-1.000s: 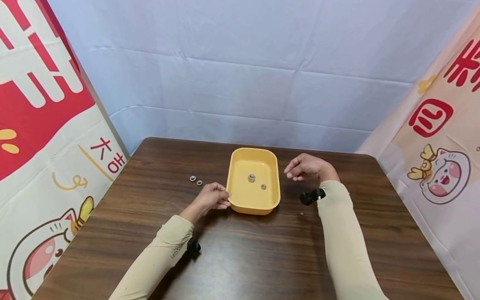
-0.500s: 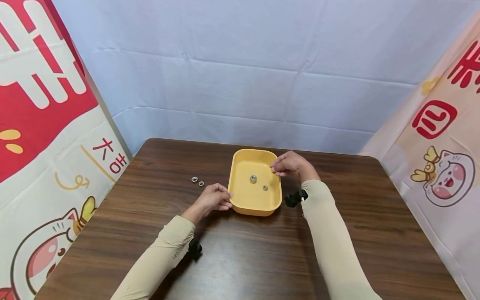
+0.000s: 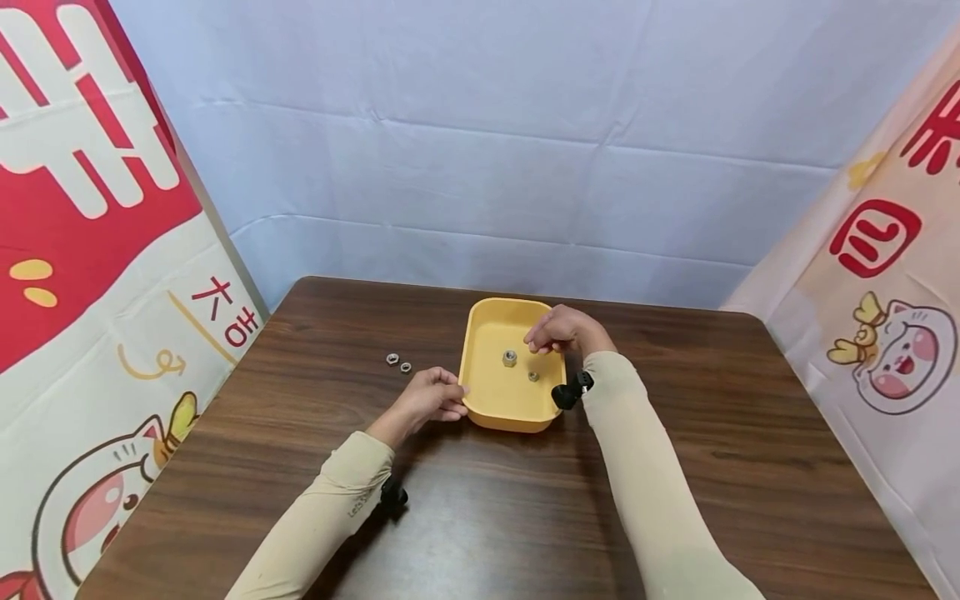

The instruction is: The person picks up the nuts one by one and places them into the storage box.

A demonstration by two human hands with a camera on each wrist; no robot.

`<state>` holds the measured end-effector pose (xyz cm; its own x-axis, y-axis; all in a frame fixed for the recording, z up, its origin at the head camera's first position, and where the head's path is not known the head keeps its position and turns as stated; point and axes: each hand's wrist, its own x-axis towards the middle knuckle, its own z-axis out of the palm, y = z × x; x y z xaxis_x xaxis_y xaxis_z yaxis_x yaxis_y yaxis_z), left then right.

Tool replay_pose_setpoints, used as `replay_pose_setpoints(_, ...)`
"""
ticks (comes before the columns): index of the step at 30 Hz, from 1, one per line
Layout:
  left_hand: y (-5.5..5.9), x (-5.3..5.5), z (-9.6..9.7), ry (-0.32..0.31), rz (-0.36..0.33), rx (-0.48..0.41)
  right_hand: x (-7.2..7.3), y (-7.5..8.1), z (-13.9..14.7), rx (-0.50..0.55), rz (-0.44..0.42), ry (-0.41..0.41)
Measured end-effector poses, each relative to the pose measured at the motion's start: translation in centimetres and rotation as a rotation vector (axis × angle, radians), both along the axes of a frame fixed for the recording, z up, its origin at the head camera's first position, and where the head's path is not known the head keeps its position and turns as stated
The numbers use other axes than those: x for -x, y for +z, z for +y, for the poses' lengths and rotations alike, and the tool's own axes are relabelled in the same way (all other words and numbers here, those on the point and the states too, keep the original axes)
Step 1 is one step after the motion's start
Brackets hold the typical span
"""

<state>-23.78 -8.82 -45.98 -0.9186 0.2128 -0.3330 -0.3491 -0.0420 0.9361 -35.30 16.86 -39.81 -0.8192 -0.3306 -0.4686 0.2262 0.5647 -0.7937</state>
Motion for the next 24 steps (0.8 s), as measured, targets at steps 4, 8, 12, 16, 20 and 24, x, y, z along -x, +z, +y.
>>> replay_pose_setpoints(4, 0.0, 0.0, 0.0, 0.003, -0.004, -0.005, 0.2, 0.1, -0.7, -0.097, -0.009, 0.078)
replay_pose_setpoints(8, 0.0, 0.1, 0.0, 0.012, 0.001, -0.006, 0.3, 0.1, -1.3, -0.111, -0.023, 0.103)
replay_pose_setpoints(12, 0.4, -0.1, 0.0, -0.018, 0.007, -0.017, 0.5, -0.3, -1.5, -0.124, -0.033, 0.101)
replay_pose_setpoints(16, 0.4, -0.2, 0.1, -0.028, 0.007, -0.022, 0.4, -0.5, -1.3, -0.161, -0.016, 0.109)
replay_pose_setpoints(20, 0.0, -0.1, 0.1, -0.010, 0.006, -0.023, 0.3, 0.0, -1.4, -0.169, -0.011, 0.085)
replay_pose_setpoints(24, 0.0, -0.1, -0.1, 0.003, -0.002, -0.031, 0.3, 0.3, -1.5, -0.160, -0.013, 0.078)
